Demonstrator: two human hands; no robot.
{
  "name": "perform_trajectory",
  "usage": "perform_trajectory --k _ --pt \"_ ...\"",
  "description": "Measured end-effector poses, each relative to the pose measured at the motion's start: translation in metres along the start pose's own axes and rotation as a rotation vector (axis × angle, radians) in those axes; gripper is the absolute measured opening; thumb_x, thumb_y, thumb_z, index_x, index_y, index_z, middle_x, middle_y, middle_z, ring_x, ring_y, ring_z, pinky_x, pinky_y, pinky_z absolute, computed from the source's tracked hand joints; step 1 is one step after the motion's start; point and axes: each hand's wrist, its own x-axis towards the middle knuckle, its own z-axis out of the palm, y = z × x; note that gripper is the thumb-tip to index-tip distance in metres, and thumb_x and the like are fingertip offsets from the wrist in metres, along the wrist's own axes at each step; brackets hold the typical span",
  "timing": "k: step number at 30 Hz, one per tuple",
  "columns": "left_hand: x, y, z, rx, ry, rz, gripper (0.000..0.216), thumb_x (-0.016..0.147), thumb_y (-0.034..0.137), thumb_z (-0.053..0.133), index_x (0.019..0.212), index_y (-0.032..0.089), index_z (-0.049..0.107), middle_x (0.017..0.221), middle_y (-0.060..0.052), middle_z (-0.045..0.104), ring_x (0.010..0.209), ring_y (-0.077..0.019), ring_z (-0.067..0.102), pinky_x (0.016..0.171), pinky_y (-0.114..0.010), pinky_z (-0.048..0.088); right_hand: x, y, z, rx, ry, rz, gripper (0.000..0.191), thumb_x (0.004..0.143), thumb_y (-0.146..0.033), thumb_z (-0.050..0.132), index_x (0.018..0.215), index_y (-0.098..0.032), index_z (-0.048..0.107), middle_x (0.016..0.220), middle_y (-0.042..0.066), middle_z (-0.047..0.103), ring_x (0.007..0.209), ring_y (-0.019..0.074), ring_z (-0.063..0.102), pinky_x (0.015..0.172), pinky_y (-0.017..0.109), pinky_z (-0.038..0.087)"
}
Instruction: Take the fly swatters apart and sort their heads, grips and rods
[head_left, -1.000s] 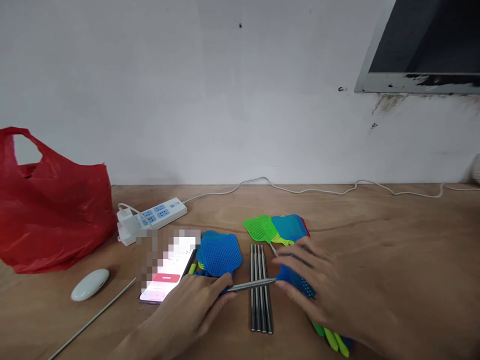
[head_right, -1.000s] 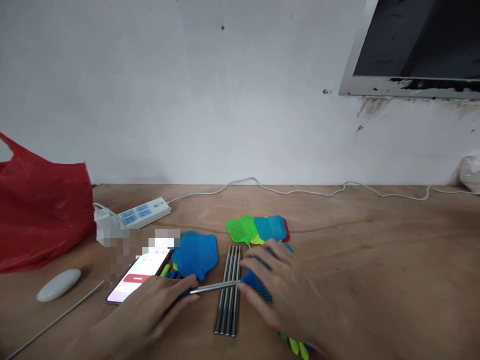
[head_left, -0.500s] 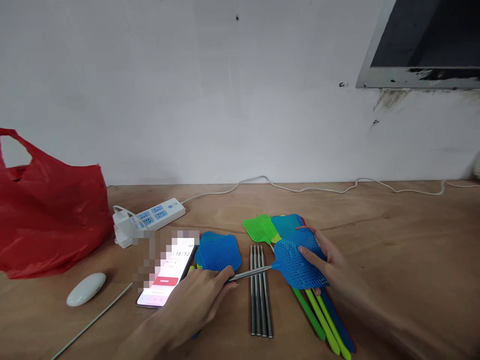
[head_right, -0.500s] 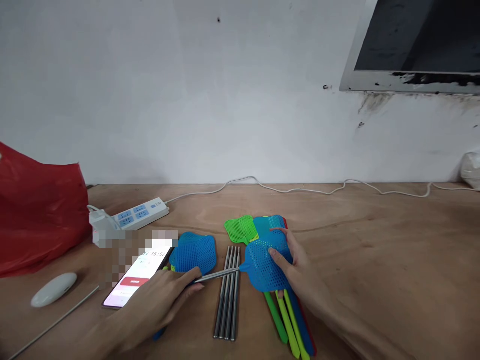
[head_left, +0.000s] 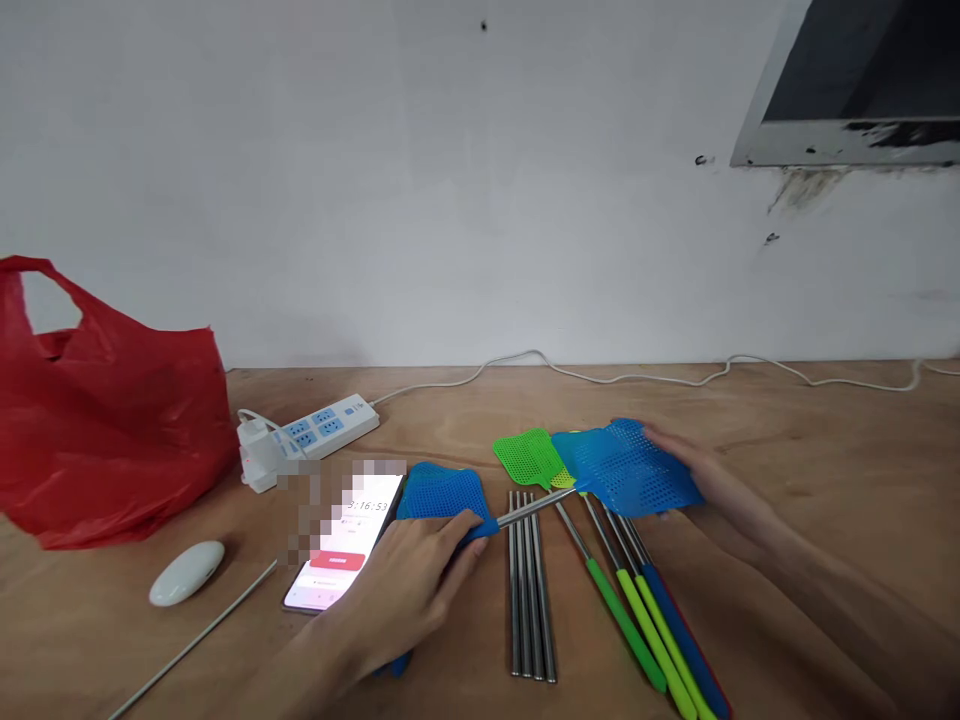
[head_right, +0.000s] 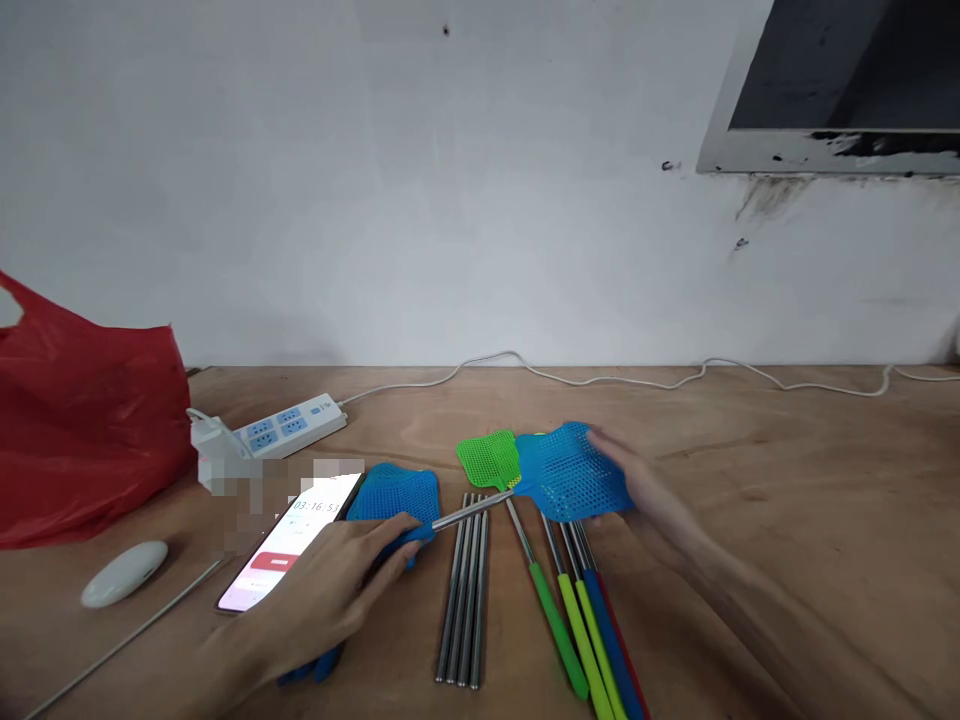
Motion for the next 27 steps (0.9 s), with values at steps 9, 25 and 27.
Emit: perform_trajectory --k 9,25,27 --pt "-0.003 0.006 0.003 -0.070 -0.037 -0.043 0.043 0.107 0.041 0.017 0.100 0.021 0.055 0.081 -0.005 0.063 0.075 -0.0268 0.062 0.066 -0.035 0.038 -0.019 0.023 0.009 0.381 -0.334 -0.092 0.075 0.079 -0.085 0.041 0.112 -0.027 0.074 0.122 0.012 0.070 0.100 0.0318 0.068 0.070 0.042 0.057" --pt "0.005 0.011 0.008 -0.173 0.034 -0.052 0.041 0.104 0.042 0.032 0.074 0.022 0.050 0.060 0.002 0.050 0.058 -0.0182 0.052 0.056 -0.030 0.026 0.000 0.051 0.039 -0.545 -0.144 -0.189 0.041 0.097 -0.054 0.034 0.083 -0.021 0.055 0.049 -0.007 0.049 0.037 0.0115 0.045 0.038 0.021 0.033" --pt "0.007 0.008 0.010 -0.127 0.034 -0.077 0.040 0.103 0.041 0.034 0.072 0.022 0.049 0.059 0.002 0.049 0.057 -0.0184 0.051 0.055 -0.029 0.025 0.008 0.054 0.037 -0.678 -0.151 -0.236 0.038 0.099 -0.045 0.032 0.078 -0.021 0.053 0.048 -0.006 0.049 0.043 0.0132 0.050 0.045 0.022 0.035"
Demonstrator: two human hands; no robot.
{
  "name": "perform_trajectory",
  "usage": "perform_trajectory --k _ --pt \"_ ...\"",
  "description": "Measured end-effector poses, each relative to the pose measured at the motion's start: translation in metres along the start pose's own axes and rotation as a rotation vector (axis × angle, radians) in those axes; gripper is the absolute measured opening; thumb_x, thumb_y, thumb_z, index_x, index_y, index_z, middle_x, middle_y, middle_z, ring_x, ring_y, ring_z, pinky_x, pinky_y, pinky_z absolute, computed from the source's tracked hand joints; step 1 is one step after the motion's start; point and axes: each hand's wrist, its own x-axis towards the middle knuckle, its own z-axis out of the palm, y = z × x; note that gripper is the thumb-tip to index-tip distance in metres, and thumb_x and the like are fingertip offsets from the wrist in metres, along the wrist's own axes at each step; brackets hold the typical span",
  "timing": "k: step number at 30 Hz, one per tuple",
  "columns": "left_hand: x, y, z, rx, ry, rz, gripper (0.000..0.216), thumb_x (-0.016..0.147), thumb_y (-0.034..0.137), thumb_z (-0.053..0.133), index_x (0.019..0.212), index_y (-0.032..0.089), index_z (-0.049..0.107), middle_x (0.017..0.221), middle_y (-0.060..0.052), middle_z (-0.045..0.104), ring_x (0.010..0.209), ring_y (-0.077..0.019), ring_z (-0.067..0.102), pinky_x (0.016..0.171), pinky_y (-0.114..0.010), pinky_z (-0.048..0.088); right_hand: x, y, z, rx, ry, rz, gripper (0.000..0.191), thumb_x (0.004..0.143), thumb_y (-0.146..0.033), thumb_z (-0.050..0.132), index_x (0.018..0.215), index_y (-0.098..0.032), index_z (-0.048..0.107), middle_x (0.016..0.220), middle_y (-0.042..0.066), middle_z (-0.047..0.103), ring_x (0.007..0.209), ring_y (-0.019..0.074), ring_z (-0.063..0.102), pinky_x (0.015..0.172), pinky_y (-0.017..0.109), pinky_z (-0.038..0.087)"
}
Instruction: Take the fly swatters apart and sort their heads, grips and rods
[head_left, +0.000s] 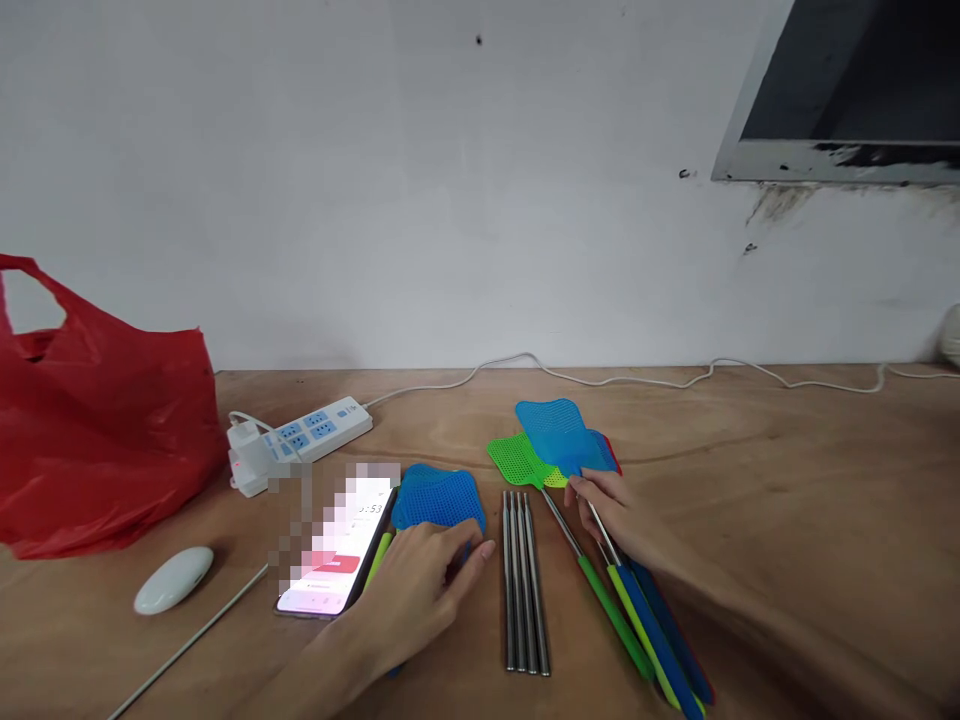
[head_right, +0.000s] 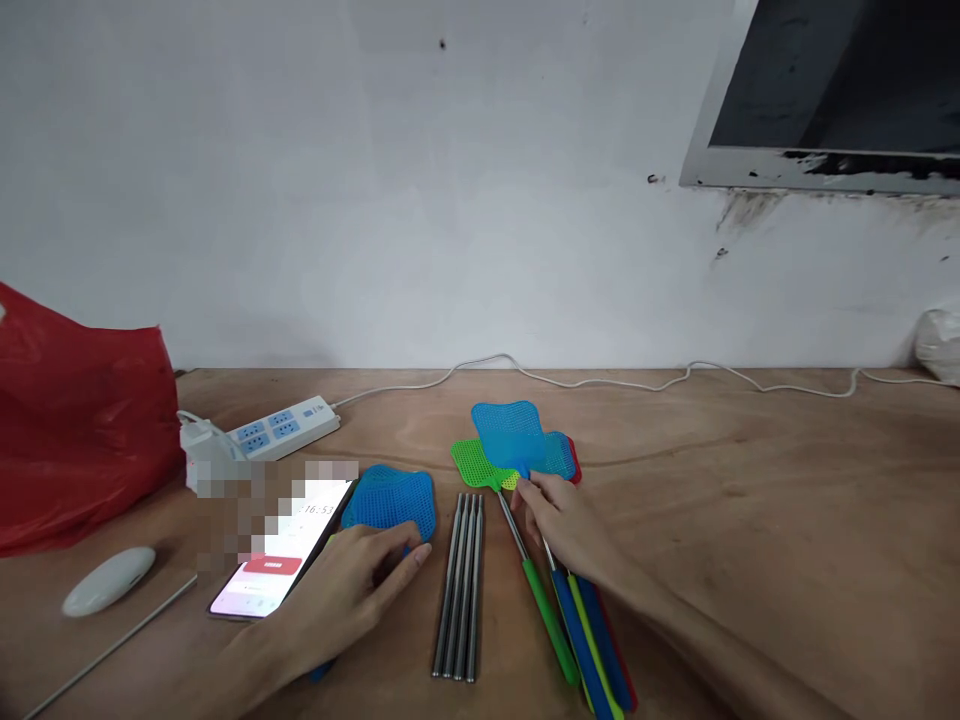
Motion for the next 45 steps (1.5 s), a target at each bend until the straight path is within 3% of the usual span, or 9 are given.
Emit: perform_trajectory --k 3,9,13,23,34,38,45 --pt "0.000 -0.003 0.002 0.041 0.012 0.007 0.038 0.102 0.040 0.035 0.072 0.022 0.050 0.058 0.001 0.050 0.056 -0.0184 0.051 0.054 -0.029 0.024 0.007 -0.002 0.004 -0.168 -0.009 -0.043 0.036 0.100 -0.036 0.032 0.074 -0.021 0.053 0.052 -0.003 0.053 0.053 0.0159 0.057 0.053 0.025 0.037" --pt "-0.003 -0.011 0.004 0.096 0.051 0.024 0.039 0.103 0.038 0.035 0.073 0.022 0.052 0.058 0.001 0.051 0.054 -0.0183 0.051 0.053 -0.029 0.024 0.019 -0.017 0.016 -0.550 0.021 -0.095 0.030 0.102 -0.027 0.038 0.085 -0.018 0.060 0.084 0.010 0.070 0.086 0.0245 0.067 0.067 0.028 0.037" --pt "-0.001 -0.015 0.006 0.119 0.067 0.017 0.039 0.103 0.037 0.035 0.073 0.021 0.053 0.059 0.000 0.052 0.055 -0.0187 0.053 0.053 -0.028 0.026 0.021 -0.018 0.023 -0.747 0.036 -0.084 0.017 0.099 -0.026 0.049 0.104 -0.013 0.059 0.096 0.016 0.071 0.092 0.0308 0.068 0.066 0.029 0.037" --pt "0.002 -0.019 0.003 0.155 0.097 -0.023 0.040 0.103 0.037 0.034 0.073 0.021 0.055 0.056 0.001 0.054 0.053 -0.0177 0.055 0.052 -0.028 0.026 0.015 -0.016 0.029 -0.912 -0.020 -0.148 0.039 0.091 -0.011 0.054 0.129 -0.011 0.046 0.102 0.016 0.071 0.092 0.0313 0.069 0.063 0.030 0.039" --pt "0.000 -0.018 0.002 0.161 0.085 -0.006 0.040 0.103 0.037 0.033 0.073 0.021 0.053 0.056 0.001 0.053 0.055 -0.0189 0.056 0.053 -0.028 0.027 -0.005 -0.011 0.015 -0.961 0.013 -0.167 0.028 0.089 -0.009 0.052 0.116 -0.012 0.052 0.090 0.010 0.068 0.080 0.0249 0.067 0.056 0.029 0.030" --pt "-0.002 -0.017 0.001 0.175 0.087 -0.002 0.041 0.103 0.038 0.032 0.072 0.022 0.053 0.057 0.001 0.053 0.054 -0.0190 0.055 0.053 -0.029 0.026 -0.007 -0.007 0.014 -0.988 0.068 -0.173 0.020 0.087 -0.007 0.051 0.105 -0.015 0.056 0.096 0.011 0.065 0.078 0.0231 0.065 0.056 0.029 0.030" --pt "0.001 -0.020 -0.003 0.145 0.138 -0.103 0.037 0.101 0.036 0.035 0.073 0.022 0.055 0.056 0.001 0.055 0.054 -0.0190 0.056 0.053 -0.028 0.027 -0.008 -0.002 0.015 -1.012 0.123 -0.179 0.015 0.091 -0.012 0.050 0.098 -0.016 0.062 0.097 0.012 0.065 0.073 0.0227 0.063 0.053 0.030 0.024"
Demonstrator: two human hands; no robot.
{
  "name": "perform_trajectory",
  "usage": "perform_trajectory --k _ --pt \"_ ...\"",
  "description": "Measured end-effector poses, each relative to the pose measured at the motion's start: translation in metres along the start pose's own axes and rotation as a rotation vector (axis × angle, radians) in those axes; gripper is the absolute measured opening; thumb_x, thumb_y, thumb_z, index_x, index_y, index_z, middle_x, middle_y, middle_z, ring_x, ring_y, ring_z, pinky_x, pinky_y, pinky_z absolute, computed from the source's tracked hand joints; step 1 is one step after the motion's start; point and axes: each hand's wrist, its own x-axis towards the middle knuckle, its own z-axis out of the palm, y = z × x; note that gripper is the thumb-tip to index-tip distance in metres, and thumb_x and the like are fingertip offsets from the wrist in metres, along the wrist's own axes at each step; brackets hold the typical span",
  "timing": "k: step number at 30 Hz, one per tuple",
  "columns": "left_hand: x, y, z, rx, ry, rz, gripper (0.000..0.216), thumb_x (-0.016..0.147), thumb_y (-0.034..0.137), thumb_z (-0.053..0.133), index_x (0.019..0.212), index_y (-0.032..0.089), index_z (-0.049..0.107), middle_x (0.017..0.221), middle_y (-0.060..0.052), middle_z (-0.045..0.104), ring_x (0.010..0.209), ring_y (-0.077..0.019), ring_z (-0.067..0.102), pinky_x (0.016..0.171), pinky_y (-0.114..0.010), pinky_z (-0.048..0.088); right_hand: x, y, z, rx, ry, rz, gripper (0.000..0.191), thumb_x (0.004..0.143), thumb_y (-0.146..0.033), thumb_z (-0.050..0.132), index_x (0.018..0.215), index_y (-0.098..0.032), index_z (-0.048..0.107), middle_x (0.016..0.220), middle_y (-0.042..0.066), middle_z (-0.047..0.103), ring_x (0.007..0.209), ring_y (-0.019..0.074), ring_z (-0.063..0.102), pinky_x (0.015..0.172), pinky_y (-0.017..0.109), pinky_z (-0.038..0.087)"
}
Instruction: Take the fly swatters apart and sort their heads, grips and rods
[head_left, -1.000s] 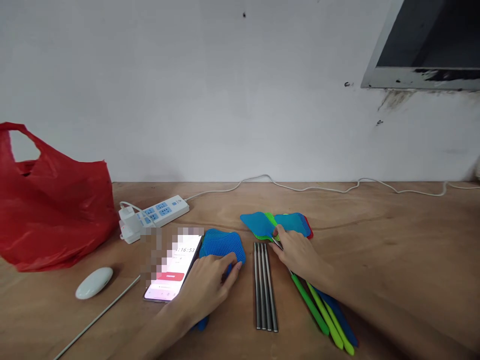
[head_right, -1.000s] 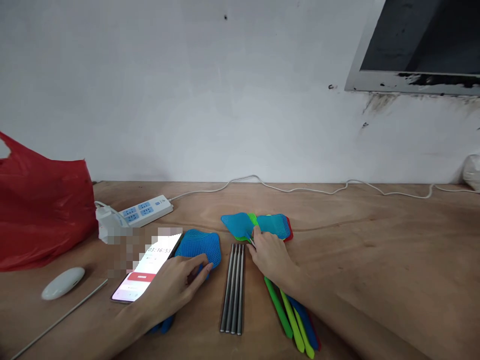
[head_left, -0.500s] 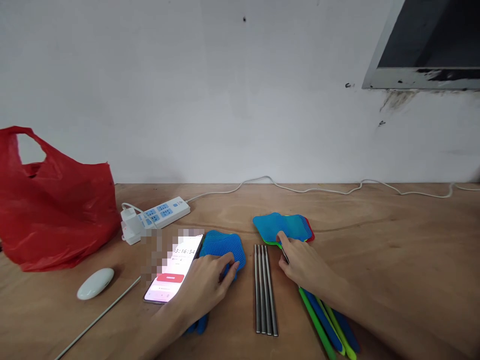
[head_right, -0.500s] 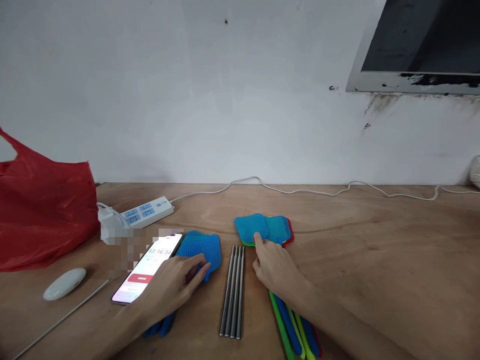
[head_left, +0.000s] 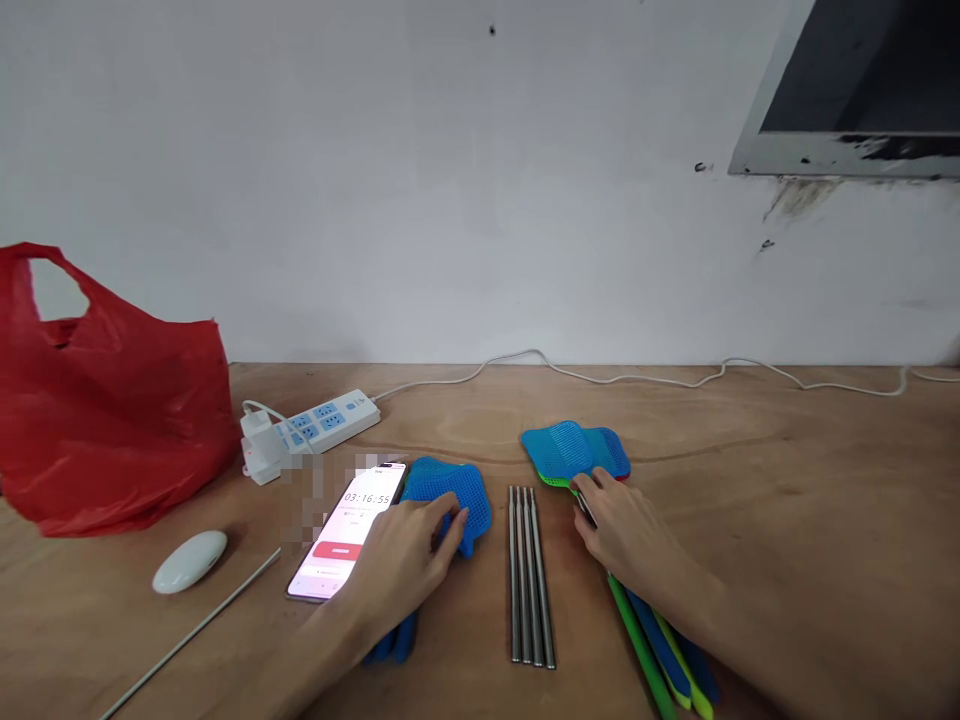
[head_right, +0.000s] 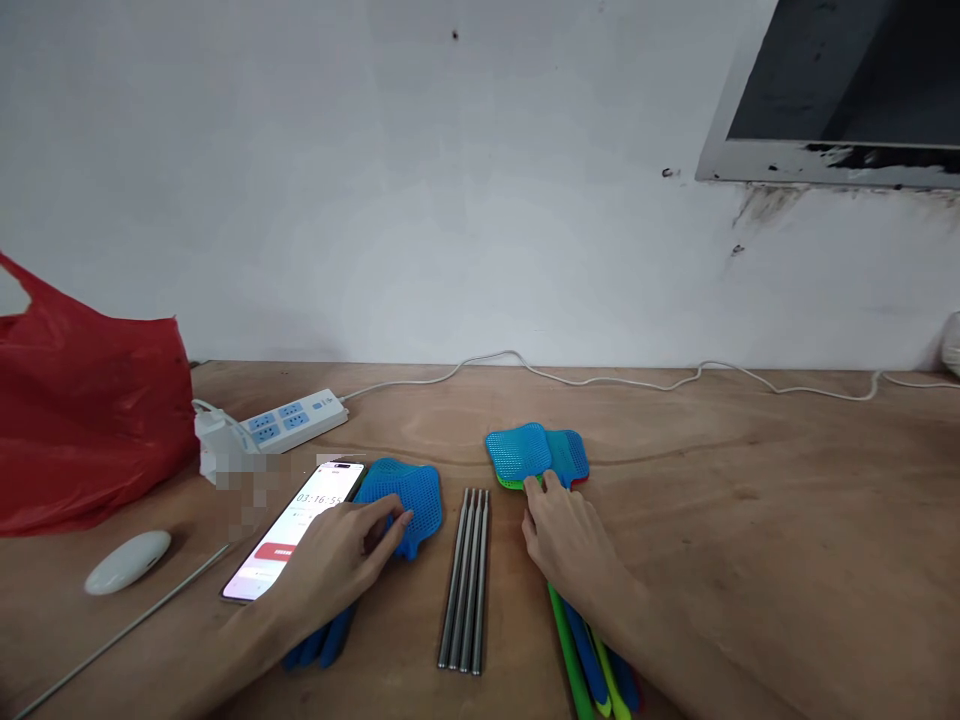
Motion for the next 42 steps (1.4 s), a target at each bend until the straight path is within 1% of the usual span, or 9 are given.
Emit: perform_trajectory --k 4,9,15,19,23,26,29,34,42 --pt "0.003 -0.004 -0.001 0.052 0.033 -0.061 0.035 0.101 0.035 0.037 0.075 0.022 0.056 0.058 0.001 0.056 0.055 -0.0192 0.056 0.053 -0.028 0.024 -0.001 0.003 -0.003 0.001 0.004 -0.009 0.015 0.091 -0.012 0.049 0.091 -0.017 0.063 0.083 0.008 0.068 0.071 0.0237 0.064 0.053 0.031 0.019" --pt "0.005 -0.007 -0.001 0.093 0.053 -0.104 0.030 0.100 0.034 0.039 0.078 0.022 0.055 0.062 0.000 0.058 0.058 -0.0196 0.057 0.055 -0.028 0.024 -0.004 0.006 -0.004 0.009 0.033 -0.019 0.014 0.092 -0.016 0.049 0.092 -0.019 0.063 0.081 0.006 0.069 0.068 0.0228 0.064 0.052 0.030 0.015" --pt "0.004 -0.009 -0.002 0.063 0.125 -0.038 0.021 0.097 0.030 0.041 0.084 0.022 0.056 0.082 -0.003 0.064 0.076 -0.0216 0.062 0.063 -0.030 0.036 -0.006 0.009 -0.001 0.027 0.121 -0.054 0.015 0.092 -0.017 0.048 0.089 -0.019 0.063 0.085 0.006 0.067 0.074 0.0229 0.063 0.054 0.030 0.022" --pt "0.004 -0.011 -0.004 0.098 0.112 -0.044 0.017 0.096 0.025 0.039 0.091 0.022 0.056 0.090 -0.004 0.066 0.084 -0.0233 0.063 0.069 -0.031 0.039 -0.009 0.007 -0.004 0.150 0.180 -0.231 0.015 0.093 -0.017 0.049 0.087 -0.019 0.063 0.088 0.006 0.066 0.083 0.0230 0.061 0.062 0.031 0.033" --pt "0.005 -0.012 -0.007 0.160 0.030 -0.138 0.019 0.097 0.021 0.036 0.103 0.022 0.055 0.089 -0.004 0.070 0.079 -0.0240 0.066 0.064 -0.032 0.037 -0.015 -0.002 -0.011 0.371 0.064 -0.500 0.011 0.092 -0.019 0.053 0.091 -0.022 0.064 0.090 0.003 0.065 0.085 0.0207 0.059 0.074 0.032 0.039" --pt "0.005 -0.011 -0.010 0.199 0.005 -0.162 0.022 0.098 0.021 0.034 0.105 0.021 0.056 0.084 -0.004 0.072 0.077 -0.0261 0.067 0.063 -0.033 0.034 -0.019 -0.008 -0.012 0.468 0.012 -0.572 0.011 0.091 -0.021 0.056 0.095 -0.023 0.065 0.090 0.002 0.066 0.087 0.0202 0.059 0.083 0.034 0.040" --pt "0.005 -0.010 -0.014 0.256 -0.021 -0.188 0.026 0.098 0.022 0.033 0.096 0.020 0.059 0.081 -0.007 0.071 0.076 -0.0285 0.067 0.059 -0.033 0.030 -0.020 -0.010 -0.008 0.498 0.000 -0.565 0.009 0.089 -0.021 0.057 0.093 -0.021 0.064 0.087 0.002 0.066 0.086 0.0195 0.058 0.085 0.034 0.040" --pt "0.003 -0.010 -0.019 0.334 -0.073 -0.189 0.038 0.095 0.022 0.031 0.065 0.021 0.055 0.070 -0.009 0.065 0.072 -0.0294 0.065 0.056 -0.034 0.023 -0.020 -0.010 -0.001 0.466 0.014 -0.551 0.009 0.088 -0.021 0.058 0.079 -0.020 0.060 0.078 0.001 0.062 0.079 0.0184 0.051 0.075 0.032 0.037" --pt "-0.002 -0.013 -0.020 0.346 -0.177 -0.051 0.035 0.088 0.022 0.037 0.056 0.020 0.051 0.064 -0.007 0.063 0.069 -0.0266 0.062 0.057 -0.034 0.024 -0.020 -0.013 -0.002 0.485 0.067 -0.452 0.008 0.082 -0.020 0.062 0.075 -0.019 0.057 0.069 -0.001 0.059 0.076 0.0179 0.049 0.076 0.033 0.034"
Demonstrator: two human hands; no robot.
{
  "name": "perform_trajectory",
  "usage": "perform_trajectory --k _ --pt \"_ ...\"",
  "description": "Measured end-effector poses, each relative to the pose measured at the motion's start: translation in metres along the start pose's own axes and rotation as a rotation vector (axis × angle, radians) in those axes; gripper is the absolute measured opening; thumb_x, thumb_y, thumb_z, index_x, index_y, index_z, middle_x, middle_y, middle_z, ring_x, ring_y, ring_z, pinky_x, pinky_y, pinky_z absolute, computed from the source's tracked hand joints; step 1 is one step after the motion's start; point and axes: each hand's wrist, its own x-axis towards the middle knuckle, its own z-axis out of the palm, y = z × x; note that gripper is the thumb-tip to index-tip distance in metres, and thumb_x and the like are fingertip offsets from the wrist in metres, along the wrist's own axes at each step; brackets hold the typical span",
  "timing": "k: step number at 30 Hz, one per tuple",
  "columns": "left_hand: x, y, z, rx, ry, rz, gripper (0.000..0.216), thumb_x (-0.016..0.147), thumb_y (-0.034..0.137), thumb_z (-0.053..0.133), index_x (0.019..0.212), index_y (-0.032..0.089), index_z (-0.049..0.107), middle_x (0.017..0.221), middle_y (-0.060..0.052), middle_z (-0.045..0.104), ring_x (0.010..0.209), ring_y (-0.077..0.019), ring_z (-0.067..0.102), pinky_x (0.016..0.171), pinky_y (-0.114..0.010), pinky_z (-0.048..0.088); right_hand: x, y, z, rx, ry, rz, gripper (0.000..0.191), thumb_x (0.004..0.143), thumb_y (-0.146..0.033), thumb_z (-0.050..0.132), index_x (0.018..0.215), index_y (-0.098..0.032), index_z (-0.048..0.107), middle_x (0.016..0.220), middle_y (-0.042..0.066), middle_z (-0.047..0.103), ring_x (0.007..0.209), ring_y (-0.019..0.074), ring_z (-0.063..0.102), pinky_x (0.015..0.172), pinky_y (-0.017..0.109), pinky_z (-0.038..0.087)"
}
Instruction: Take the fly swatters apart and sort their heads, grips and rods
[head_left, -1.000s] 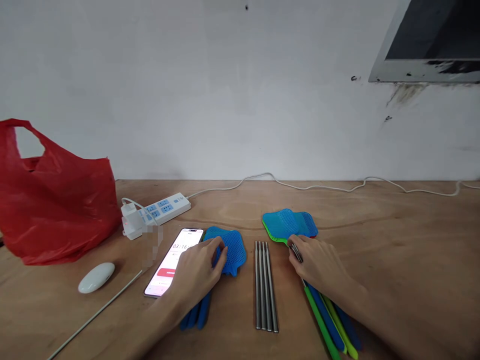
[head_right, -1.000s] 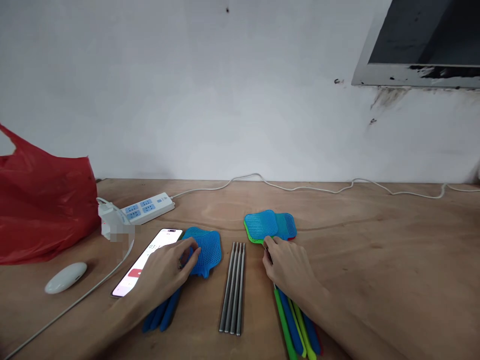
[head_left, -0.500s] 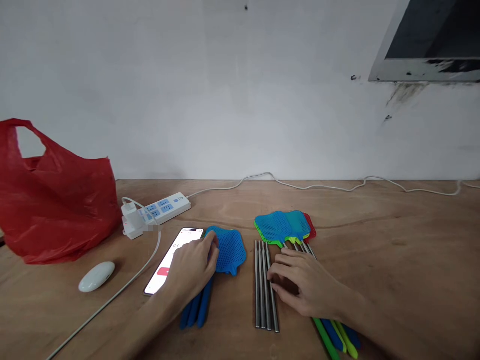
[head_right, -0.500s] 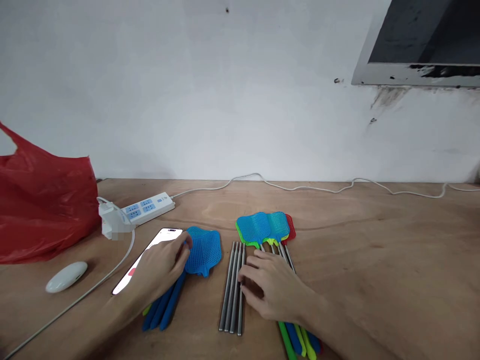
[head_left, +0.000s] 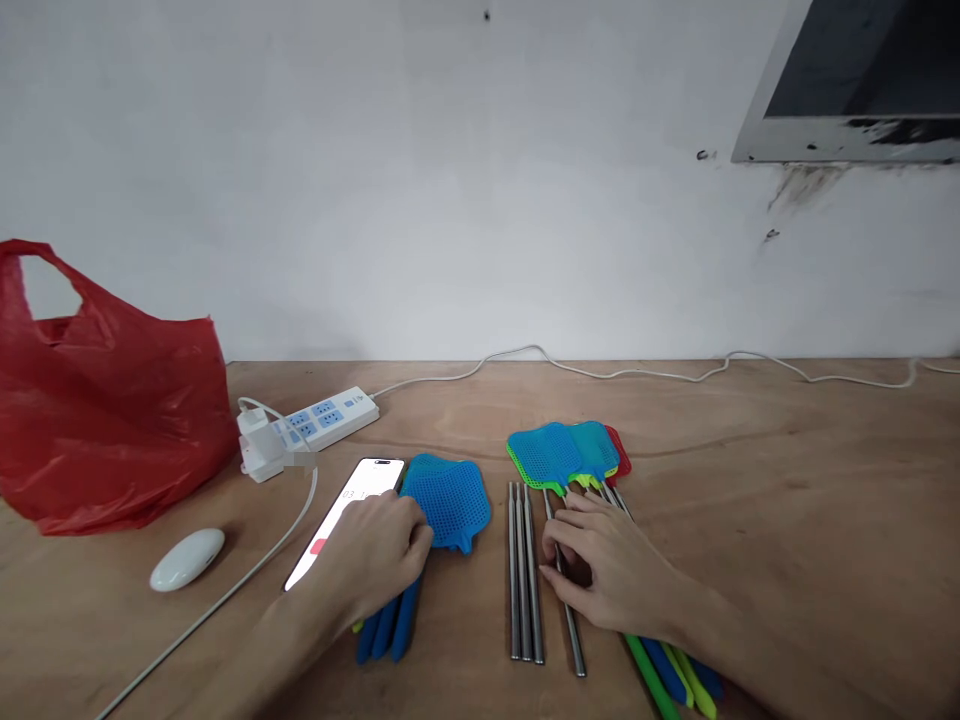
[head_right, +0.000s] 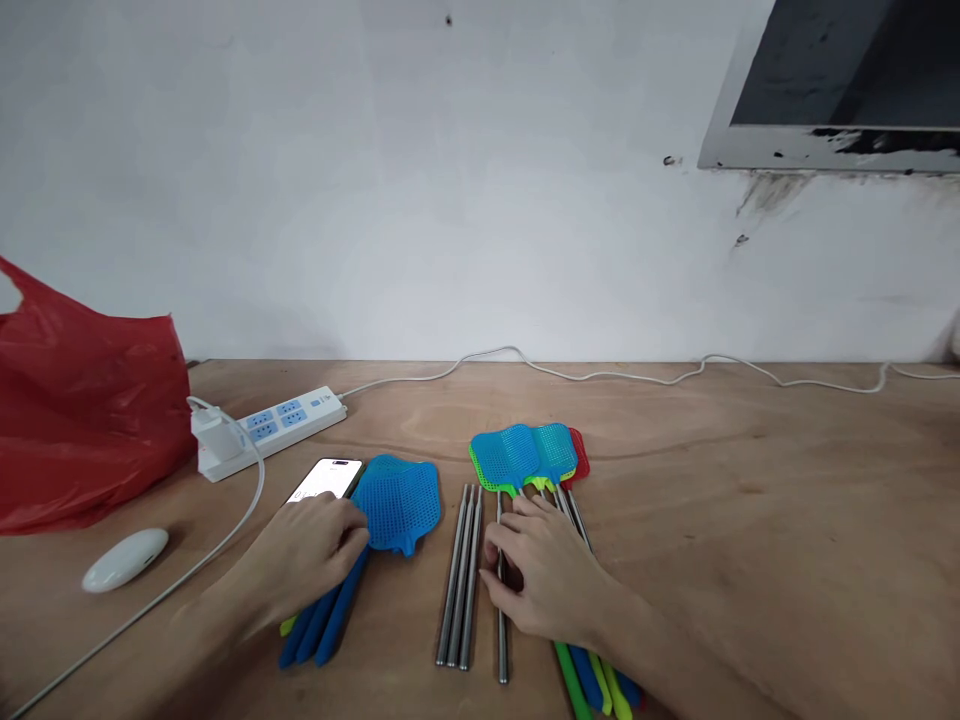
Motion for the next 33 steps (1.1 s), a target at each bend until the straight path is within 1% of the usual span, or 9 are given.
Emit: perform_trajectory --k 4,6,8,14,20,23,26,29,33 --pt "-0.002 0.006 0.000 -0.060 -0.055 0.176 0.031 0.085 0.020 0.039 0.057 0.020 0.050 0.062 -0.004 0.062 0.066 -0.0230 0.060 0.058 -0.033 0.025 0.000 -0.001 -0.001 0.012 -0.012 0.014 0.008 0.082 -0.019 0.062 0.076 -0.019 0.057 0.068 -0.001 0.059 0.075 0.0178 0.049 0.077 0.033 0.034" --pt "-0.003 0.010 0.001 -0.092 -0.057 0.221 0.029 0.084 0.019 0.041 0.058 0.020 0.051 0.061 -0.003 0.062 0.065 -0.0222 0.059 0.057 -0.032 0.025 0.000 0.000 -0.001 0.015 -0.020 0.017 0.007 0.082 -0.019 0.062 0.077 -0.019 0.057 0.069 -0.001 0.059 0.076 0.0181 0.050 0.077 0.033 0.034" --pt "-0.002 0.011 0.003 -0.102 -0.045 0.232 0.028 0.084 0.019 0.042 0.059 0.021 0.054 0.061 -0.002 0.062 0.065 -0.0221 0.059 0.057 -0.032 0.023 -0.001 0.000 0.000 0.016 -0.026 0.024 0.006 0.082 -0.019 0.062 0.077 -0.019 0.058 0.070 -0.001 0.060 0.077 0.0185 0.051 0.077 0.033 0.034" --pt "0.002 0.009 0.006 -0.079 0.012 0.121 0.033 0.089 0.021 0.039 0.066 0.022 0.062 0.066 -0.004 0.066 0.066 -0.0231 0.061 0.057 -0.032 0.024 -0.001 0.000 -0.001 0.014 -0.019 0.039 0.007 0.082 -0.021 0.062 0.077 -0.019 0.058 0.069 0.000 0.060 0.076 0.0186 0.052 0.074 0.032 0.034" --pt "0.005 0.003 -0.003 -0.028 0.045 0.008 0.037 0.089 0.022 0.036 0.061 0.021 0.060 0.063 -0.008 0.064 0.067 -0.0263 0.063 0.056 -0.033 0.024 -0.001 0.000 -0.003 0.015 -0.014 0.081 0.011 0.081 -0.022 0.064 0.074 -0.020 0.056 0.066 -0.001 0.059 0.077 0.0191 0.053 0.075 0.033 0.033" --pt "0.001 0.000 -0.003 -0.012 0.013 0.001 0.031 0.085 0.026 0.042 0.061 0.021 0.061 0.066 -0.008 0.066 0.071 -0.0286 0.064 0.056 -0.033 0.027 -0.001 0.000 -0.002 -0.006 -0.001 0.104 0.008 0.080 -0.020 0.063 0.077 -0.020 0.056 0.066 -0.001 0.058 0.077 0.0195 0.054 0.075 0.033 0.033" --pt "-0.005 0.002 0.001 0.004 -0.037 0.012 0.027 0.082 0.034 0.049 0.062 0.021 0.062 0.067 -0.008 0.067 0.068 -0.0290 0.065 0.056 -0.033 0.031 -0.001 -0.001 -0.002 -0.033 -0.004 0.125 0.008 0.079 -0.020 0.063 0.078 -0.020 0.055 0.066 -0.001 0.057 0.077 0.0202 0.054 0.074 0.033 0.033" --pt "-0.010 0.004 0.005 0.023 -0.044 0.021 0.031 0.084 0.039 0.050 0.063 0.021 0.062 0.067 -0.009 0.066 0.064 -0.0288 0.065 0.056 -0.034 0.034 0.000 -0.003 -0.003 -0.033 -0.014 0.122 0.008 0.078 -0.020 0.063 0.078 -0.020 0.055 0.066 -0.001 0.057 0.076 0.0201 0.054 0.072 0.032 0.033" --pt "-0.010 0.003 0.009 0.018 -0.036 -0.008 0.029 0.085 0.040 0.053 0.065 0.021 0.063 0.069 -0.009 0.066 0.065 -0.0295 0.064 0.057 -0.034 0.037 -0.001 -0.004 -0.004 -0.026 -0.016 0.111 0.009 0.077 -0.017 0.062 0.078 -0.020 0.053 0.064 -0.002 0.056 0.075 0.0198 0.054 0.069 0.031 0.032"
